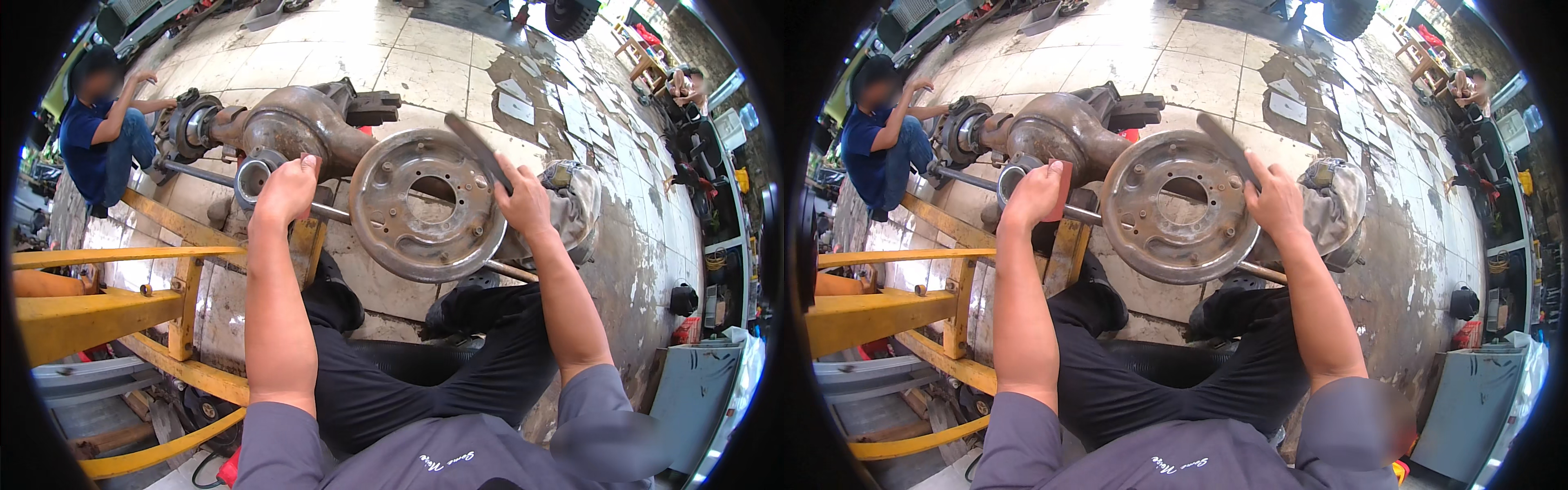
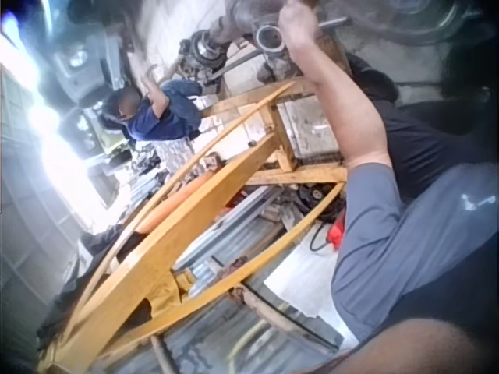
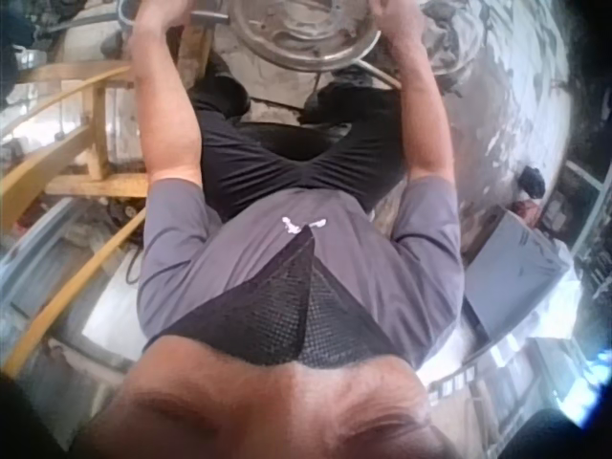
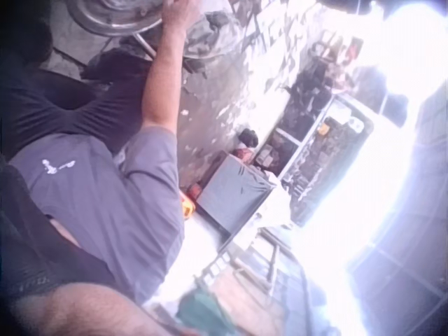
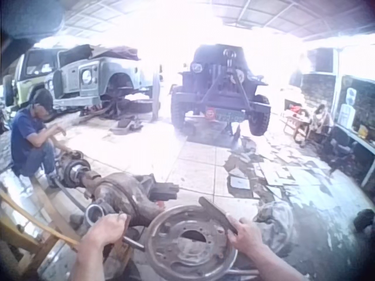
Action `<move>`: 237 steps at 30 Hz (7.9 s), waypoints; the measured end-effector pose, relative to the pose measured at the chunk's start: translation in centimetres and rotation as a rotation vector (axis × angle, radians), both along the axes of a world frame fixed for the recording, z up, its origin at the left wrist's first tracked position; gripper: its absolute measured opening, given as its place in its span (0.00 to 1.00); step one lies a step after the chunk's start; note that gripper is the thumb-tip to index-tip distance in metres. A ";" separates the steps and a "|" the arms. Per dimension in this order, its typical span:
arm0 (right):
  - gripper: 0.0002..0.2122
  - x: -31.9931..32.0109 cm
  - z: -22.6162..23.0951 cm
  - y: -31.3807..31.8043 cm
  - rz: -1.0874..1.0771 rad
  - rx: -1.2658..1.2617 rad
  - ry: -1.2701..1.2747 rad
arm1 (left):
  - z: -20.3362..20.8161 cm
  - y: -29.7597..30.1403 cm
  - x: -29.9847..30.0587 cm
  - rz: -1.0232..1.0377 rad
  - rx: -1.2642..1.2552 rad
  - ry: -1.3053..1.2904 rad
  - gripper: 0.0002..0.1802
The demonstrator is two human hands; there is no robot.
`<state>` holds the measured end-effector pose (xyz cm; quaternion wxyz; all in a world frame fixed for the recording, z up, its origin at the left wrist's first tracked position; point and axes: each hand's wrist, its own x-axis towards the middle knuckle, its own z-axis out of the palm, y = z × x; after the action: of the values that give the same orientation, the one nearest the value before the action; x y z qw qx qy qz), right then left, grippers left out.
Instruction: The person scrubs a metal brake drum attached to a vehicle axle assembly using a sanding pad. The person rotates the drum and scrubs different sections of the surface.
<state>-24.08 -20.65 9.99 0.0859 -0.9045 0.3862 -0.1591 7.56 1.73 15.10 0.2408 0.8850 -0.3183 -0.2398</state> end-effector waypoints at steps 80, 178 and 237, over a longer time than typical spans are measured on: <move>0.18 5.0 2.8 3.9 0.434 0.414 -0.255 | -12.1 4.2 -18.9 -0.095 -0.260 -0.280 0.29; 0.17 17.0 -4.4 12.0 -0.057 0.636 -0.137 | 1.4 2.8 -1.9 -0.175 0.179 0.012 0.28; 0.11 16.2 -1.1 10.1 0.134 0.895 0.145 | -3.8 0.2 -1.5 -0.521 0.561 0.075 0.31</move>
<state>-7.90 -10.54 8.93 0.4512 -0.8100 0.3628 0.0929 6.07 1.90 11.28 -0.0683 0.7965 -0.4456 -0.4029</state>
